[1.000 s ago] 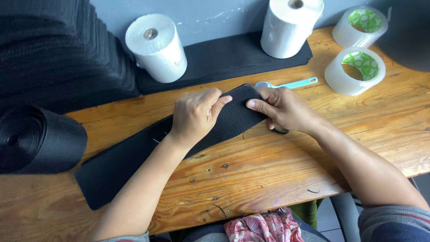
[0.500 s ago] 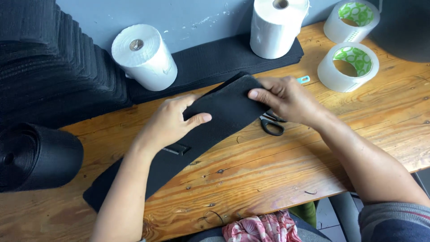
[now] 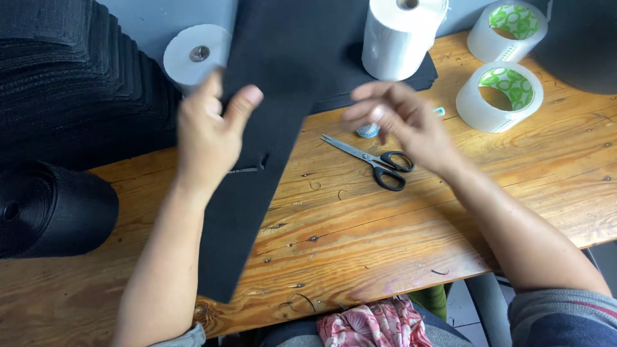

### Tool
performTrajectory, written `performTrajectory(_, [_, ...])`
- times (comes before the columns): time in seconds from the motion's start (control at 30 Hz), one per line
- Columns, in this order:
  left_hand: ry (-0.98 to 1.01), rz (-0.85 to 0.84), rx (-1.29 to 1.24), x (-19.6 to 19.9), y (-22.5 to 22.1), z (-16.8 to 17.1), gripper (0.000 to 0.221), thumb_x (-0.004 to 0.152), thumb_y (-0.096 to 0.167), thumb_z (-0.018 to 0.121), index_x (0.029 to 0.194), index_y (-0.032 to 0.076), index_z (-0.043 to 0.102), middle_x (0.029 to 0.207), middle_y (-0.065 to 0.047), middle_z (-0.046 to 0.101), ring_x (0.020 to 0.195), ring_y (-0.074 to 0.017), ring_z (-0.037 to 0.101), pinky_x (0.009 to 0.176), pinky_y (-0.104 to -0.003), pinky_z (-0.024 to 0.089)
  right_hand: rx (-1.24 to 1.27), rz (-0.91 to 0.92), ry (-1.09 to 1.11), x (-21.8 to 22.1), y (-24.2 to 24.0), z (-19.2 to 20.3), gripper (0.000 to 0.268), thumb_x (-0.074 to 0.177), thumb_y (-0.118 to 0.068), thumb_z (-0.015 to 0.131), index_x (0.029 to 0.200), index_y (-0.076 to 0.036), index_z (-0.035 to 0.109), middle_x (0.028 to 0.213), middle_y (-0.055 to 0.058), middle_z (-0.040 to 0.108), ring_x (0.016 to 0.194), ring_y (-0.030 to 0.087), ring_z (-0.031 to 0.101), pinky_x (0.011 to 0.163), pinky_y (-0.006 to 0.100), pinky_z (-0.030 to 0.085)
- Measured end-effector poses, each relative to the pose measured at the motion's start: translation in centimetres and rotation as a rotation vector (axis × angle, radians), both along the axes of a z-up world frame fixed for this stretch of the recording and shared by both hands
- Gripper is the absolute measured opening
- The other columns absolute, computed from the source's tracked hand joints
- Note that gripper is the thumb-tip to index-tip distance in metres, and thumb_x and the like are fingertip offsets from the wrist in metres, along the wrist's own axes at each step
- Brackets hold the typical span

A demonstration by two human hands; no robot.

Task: Trimming the edges and rounded ends of a black textured strap using scissors

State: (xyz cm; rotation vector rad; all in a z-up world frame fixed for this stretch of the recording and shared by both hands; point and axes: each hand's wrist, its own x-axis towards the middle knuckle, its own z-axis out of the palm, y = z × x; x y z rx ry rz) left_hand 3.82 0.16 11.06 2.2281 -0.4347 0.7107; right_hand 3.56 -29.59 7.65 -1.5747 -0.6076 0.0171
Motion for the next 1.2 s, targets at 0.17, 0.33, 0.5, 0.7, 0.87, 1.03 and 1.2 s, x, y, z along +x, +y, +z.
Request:
performTrajectory(0.17, [-0.197, -0.067, -0.152, 0.0, -0.1, 3.0, 0.031, 0.113, 0.027, 0.060, 0.125, -0.001, 0.059, 0.118, -0.015, 0.071, 0.111, -0.0274, 0.069, 0.096, -0.037, 0.052, -0.120, 0.267, 0.113, -2.7, 2.9, -2.1, 0.061, 0.099, -0.040, 0.054, 0.145, -0.003, 0.038, 0.139, 0.015, 0.060, 0.127, 0.024, 0.060, 0.109, 0.037, 0.047])
performTrajectory(0.33, [-0.288, -0.034, -0.274, -0.7, -2.0, 4.1, 0.026, 0.114, 0.023, 0.057, 0.125, 0.000, 0.055, 0.115, -0.013, 0.068, 0.108, -0.0241, 0.065, 0.099, -0.036, 0.052, -0.245, 0.461, 0.108, -4.8, 4.8, -2.4, 0.086, 0.093, -0.063, 0.047, 0.149, -0.001, 0.030, 0.147, 0.019, 0.053, 0.133, 0.027, 0.056, 0.111, 0.040, 0.047])
performTrajectory(0.5, [-0.338, -0.085, -0.597, -0.5, -2.7, 3.7, 0.020, 0.115, 0.016, 0.059, 0.131, 0.006, 0.051, 0.130, -0.012, 0.062, 0.121, -0.0176, 0.058, 0.115, -0.035, 0.048, -0.404, 0.347, 0.265, -5.4, 5.0, -3.8, 0.041, 0.094, -0.046, 0.058, 0.119, -0.013, 0.057, 0.088, -0.004, 0.065, 0.076, 0.006, 0.059, 0.064, 0.024, 0.050])
performTrajectory(0.7, [-0.452, -0.296, -0.838, -0.2, 0.6, 1.7, 0.023, 0.126, 0.000, 0.055, 0.148, 0.008, 0.056, 0.153, -0.009, 0.057, 0.145, -0.0170, 0.052, 0.136, -0.036, 0.036, -0.526, 0.224, 0.064, -4.7, 2.7, 1.1, 0.060, 0.099, -0.038, 0.050, 0.152, -0.013, 0.037, 0.138, -0.004, 0.061, 0.121, 0.006, 0.054, 0.099, 0.027, 0.044])
performTrajectory(0.87, [-0.104, -0.364, -1.268, -4.4, 5.0, -1.8, 0.022, 0.127, 0.007, 0.053, 0.139, 0.022, 0.063, 0.147, 0.011, 0.060, 0.132, 0.0066, 0.051, 0.118, -0.020, 0.043, -0.907, -0.019, -0.176, -4.5, -1.1, 3.7, 0.035, 0.099, -0.038, 0.060, 0.123, -0.015, 0.050, 0.049, 0.013, 0.041, 0.043, 0.031, 0.045, 0.048, 0.044, 0.032])
performTrajectory(1.03, [0.290, -0.255, -1.471, -7.1, 6.6, -5.3, 0.030, 0.116, 0.014, 0.064, 0.106, 0.040, 0.074, 0.122, 0.029, 0.072, 0.094, 0.0171, 0.061, 0.077, -0.022, 0.054, -1.109, 0.046, -0.274, -4.4, -2.9, 4.6, 0.023, 0.101, -0.041, 0.053, 0.107, -0.019, 0.050, 0.051, 0.014, 0.052, 0.049, 0.039, 0.059, 0.048, 0.046, 0.039])
performTrajectory(1.2, [0.528, -0.350, -1.306, -8.8, 8.3, -7.8, 0.011, 0.105, 0.013, 0.061, 0.109, 0.011, 0.071, 0.120, -0.007, 0.074, 0.120, -0.0267, 0.069, 0.107, -0.052, 0.056, -1.379, 0.192, -0.381, -4.0, -2.8, 3.2, 0.029, 0.103, -0.047, 0.045, 0.113, -0.020, 0.047, 0.058, 0.014, 0.064, 0.057, 0.046, 0.063, 0.051, 0.052, 0.045])
